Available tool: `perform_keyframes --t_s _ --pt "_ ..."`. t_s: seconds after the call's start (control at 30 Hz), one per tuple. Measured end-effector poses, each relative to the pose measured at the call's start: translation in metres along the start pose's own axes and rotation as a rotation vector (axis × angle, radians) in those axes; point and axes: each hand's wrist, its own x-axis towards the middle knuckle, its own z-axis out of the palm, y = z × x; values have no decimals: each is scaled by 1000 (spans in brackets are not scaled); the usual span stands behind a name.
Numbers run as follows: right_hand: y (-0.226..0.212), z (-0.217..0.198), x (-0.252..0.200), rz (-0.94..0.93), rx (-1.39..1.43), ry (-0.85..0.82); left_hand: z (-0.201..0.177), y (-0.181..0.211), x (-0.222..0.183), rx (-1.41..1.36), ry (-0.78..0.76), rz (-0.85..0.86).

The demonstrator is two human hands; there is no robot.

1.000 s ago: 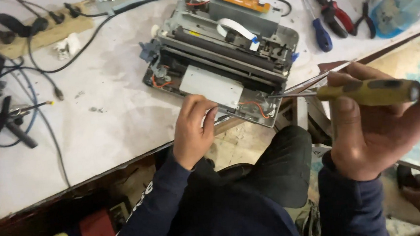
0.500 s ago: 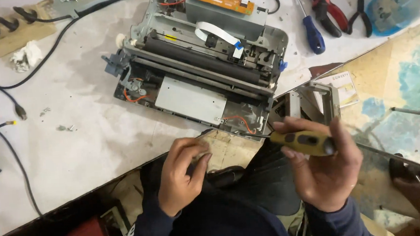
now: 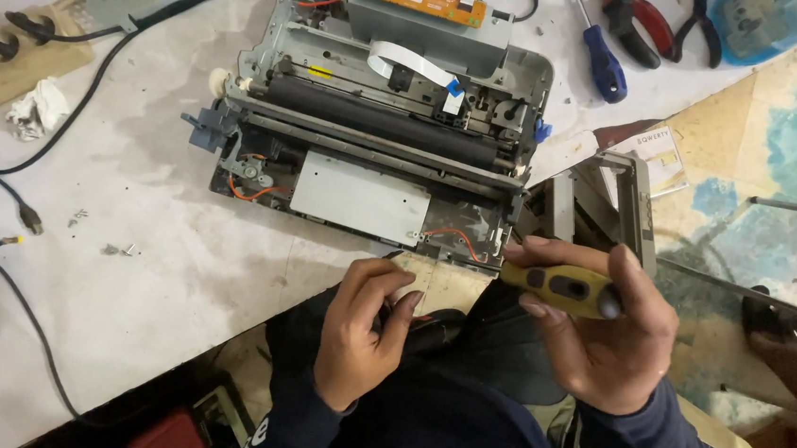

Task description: Disassembling and securing the internal paper feed mechanism of a printer using a screwdriver.

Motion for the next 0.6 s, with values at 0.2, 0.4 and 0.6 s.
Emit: perform_keyframes --t_s 0.2,0.4,0.6 --pt "-22 -2 1 8 -49 46 8 3 6 -20 -28 -12" --pt "-42 -2 3 -64 -93 70 17 6 9 -154 -45 -30" --pt "-51 2 1 -33 -36 108 11 1 1 -371 -59 -108"
